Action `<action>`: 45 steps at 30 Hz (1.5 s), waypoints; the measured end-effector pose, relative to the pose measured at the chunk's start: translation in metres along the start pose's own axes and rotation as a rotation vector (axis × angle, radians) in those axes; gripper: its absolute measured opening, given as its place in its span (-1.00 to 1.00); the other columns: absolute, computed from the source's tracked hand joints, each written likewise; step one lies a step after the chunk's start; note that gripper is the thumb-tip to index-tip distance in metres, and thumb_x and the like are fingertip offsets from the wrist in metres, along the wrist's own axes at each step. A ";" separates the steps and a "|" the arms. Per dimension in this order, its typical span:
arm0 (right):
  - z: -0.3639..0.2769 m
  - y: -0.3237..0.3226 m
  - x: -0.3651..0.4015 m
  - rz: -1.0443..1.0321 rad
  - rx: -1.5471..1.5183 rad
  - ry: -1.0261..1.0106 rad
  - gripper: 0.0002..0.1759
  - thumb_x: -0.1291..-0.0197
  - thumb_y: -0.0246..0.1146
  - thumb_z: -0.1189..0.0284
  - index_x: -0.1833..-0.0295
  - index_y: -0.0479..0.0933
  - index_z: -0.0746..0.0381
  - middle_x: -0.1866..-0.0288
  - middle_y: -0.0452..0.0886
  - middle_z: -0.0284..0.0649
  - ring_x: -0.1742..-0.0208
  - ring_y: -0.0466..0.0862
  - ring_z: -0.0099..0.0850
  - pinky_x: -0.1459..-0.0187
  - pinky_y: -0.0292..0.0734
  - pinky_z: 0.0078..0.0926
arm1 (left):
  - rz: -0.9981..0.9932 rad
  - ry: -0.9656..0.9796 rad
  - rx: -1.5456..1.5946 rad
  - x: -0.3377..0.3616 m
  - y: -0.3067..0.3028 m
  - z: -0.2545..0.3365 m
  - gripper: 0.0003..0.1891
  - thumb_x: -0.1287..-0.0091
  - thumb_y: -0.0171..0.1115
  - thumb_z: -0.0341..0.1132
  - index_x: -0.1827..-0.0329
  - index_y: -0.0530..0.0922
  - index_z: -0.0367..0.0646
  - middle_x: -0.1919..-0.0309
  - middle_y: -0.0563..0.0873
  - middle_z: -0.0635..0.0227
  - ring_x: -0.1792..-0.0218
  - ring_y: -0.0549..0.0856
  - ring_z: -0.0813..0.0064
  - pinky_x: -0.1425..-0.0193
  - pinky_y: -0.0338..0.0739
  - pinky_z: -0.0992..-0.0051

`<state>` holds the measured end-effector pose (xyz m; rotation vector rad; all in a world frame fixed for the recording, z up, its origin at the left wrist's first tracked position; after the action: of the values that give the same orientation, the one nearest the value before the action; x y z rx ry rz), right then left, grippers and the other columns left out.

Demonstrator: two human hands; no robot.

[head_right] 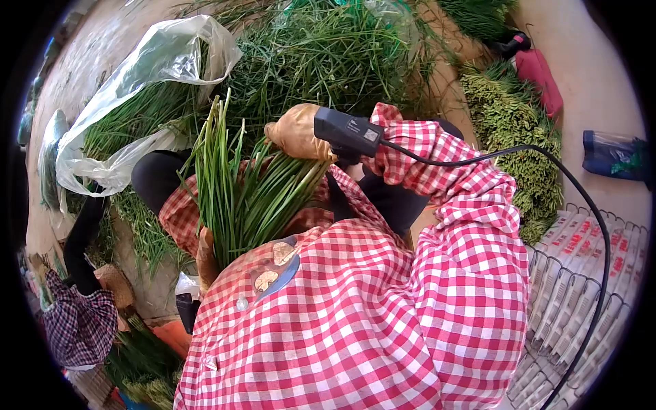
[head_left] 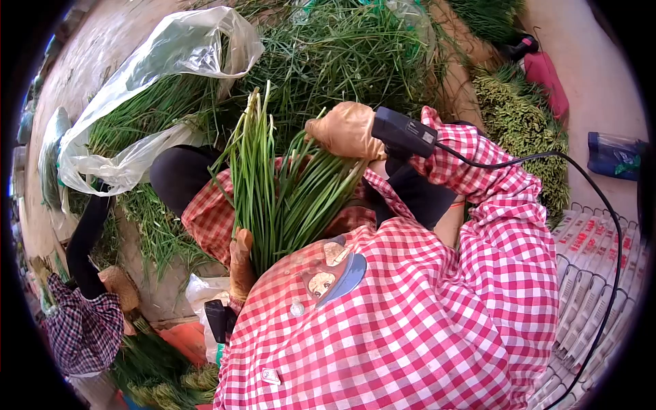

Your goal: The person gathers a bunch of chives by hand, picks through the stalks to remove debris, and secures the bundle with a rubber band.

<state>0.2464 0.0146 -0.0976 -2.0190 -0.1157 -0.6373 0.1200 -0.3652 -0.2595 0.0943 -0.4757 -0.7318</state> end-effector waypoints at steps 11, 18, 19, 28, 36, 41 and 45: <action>0.128 -0.035 -0.003 0.404 -0.369 0.523 -0.64 -0.39 -0.05 0.20 -0.01 0.47 0.22 0.14 0.58 -0.11 0.12 0.62 -0.25 0.02 0.55 -0.29 | -0.058 0.135 -0.041 0.003 -0.023 -0.016 -0.55 -0.49 -0.11 -0.17 -0.33 0.33 -0.23 -0.18 0.50 0.32 -0.09 0.55 0.53 -0.20 0.42 0.56; 0.133 -0.030 0.035 0.709 0.238 0.305 -0.60 -0.41 -0.07 0.21 -0.17 0.38 0.25 -0.09 0.47 -0.15 -0.06 0.54 -0.25 -0.16 0.41 -0.27 | -0.134 0.072 0.072 0.021 0.058 0.046 -0.56 -0.38 0.10 -0.34 -0.31 0.36 -0.22 -0.08 0.56 0.39 -0.01 0.56 0.59 -0.12 0.43 0.62; 0.102 -0.024 0.038 0.718 0.196 0.094 -0.59 -0.42 -0.08 0.21 -0.19 0.37 0.25 -0.13 0.45 -0.15 -0.08 0.53 -0.25 -0.18 0.39 -0.27 | -0.156 0.063 0.093 0.022 0.071 0.058 -0.56 -0.37 0.13 -0.37 -0.31 0.37 -0.22 -0.06 0.57 0.40 0.00 0.57 0.60 -0.11 0.43 0.62; -0.012 0.081 -0.020 0.588 0.718 -0.513 -0.51 -0.43 -0.08 0.22 -0.33 0.28 0.28 -0.33 0.36 -0.18 -0.21 0.46 -0.27 -0.30 0.27 -0.28 | -0.401 0.404 -0.853 0.004 0.146 0.134 -0.36 -0.20 0.30 -0.42 -0.37 0.28 -0.13 -0.18 0.49 0.01 -0.04 0.62 0.16 -0.04 0.52 0.39; -0.019 0.102 -0.023 0.237 0.023 -0.371 -0.51 -0.39 0.00 0.23 -0.30 0.31 0.30 -0.20 0.43 -0.19 0.00 0.52 -0.33 -0.06 0.36 -0.39 | -0.675 0.364 -1.158 0.014 0.171 0.191 -0.16 -0.01 0.47 -0.29 -0.42 0.28 0.07 -0.40 0.19 -0.11 -0.32 0.38 -0.05 -0.29 0.42 0.30; -0.033 0.101 -0.035 0.039 -1.047 -0.200 -0.51 -0.36 0.05 0.23 -0.27 0.32 0.32 -0.12 0.47 -0.19 0.12 0.55 -0.36 0.09 0.42 -0.46 | -0.306 0.150 -0.501 0.006 0.139 0.212 -0.11 0.00 0.52 -0.12 -0.40 0.27 -0.18 -0.31 0.44 0.19 -0.30 0.44 0.32 -0.32 0.39 0.37; -0.052 0.095 -0.037 -0.058 -1.670 -0.105 -0.51 -0.34 0.09 0.23 -0.25 0.34 0.33 -0.06 0.51 -0.19 0.23 0.58 -0.39 0.21 0.46 -0.51 | -0.352 -0.348 -0.126 -0.008 0.117 0.164 -0.04 0.04 0.49 0.12 -0.37 0.29 -0.21 -0.16 0.53 0.27 -0.15 0.51 0.36 -0.27 0.35 0.37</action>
<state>0.2261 -0.0721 -0.1702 -3.6451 0.4638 -0.7249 0.1144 -0.2595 -0.0879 -0.0718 -0.7538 -1.1299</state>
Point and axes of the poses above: each hand's wrist, its own x-axis away from the middle knuckle, its own y-axis out of the palm, z = x × y, the point moved 1 cm from there along -x, towards the middle knuckle
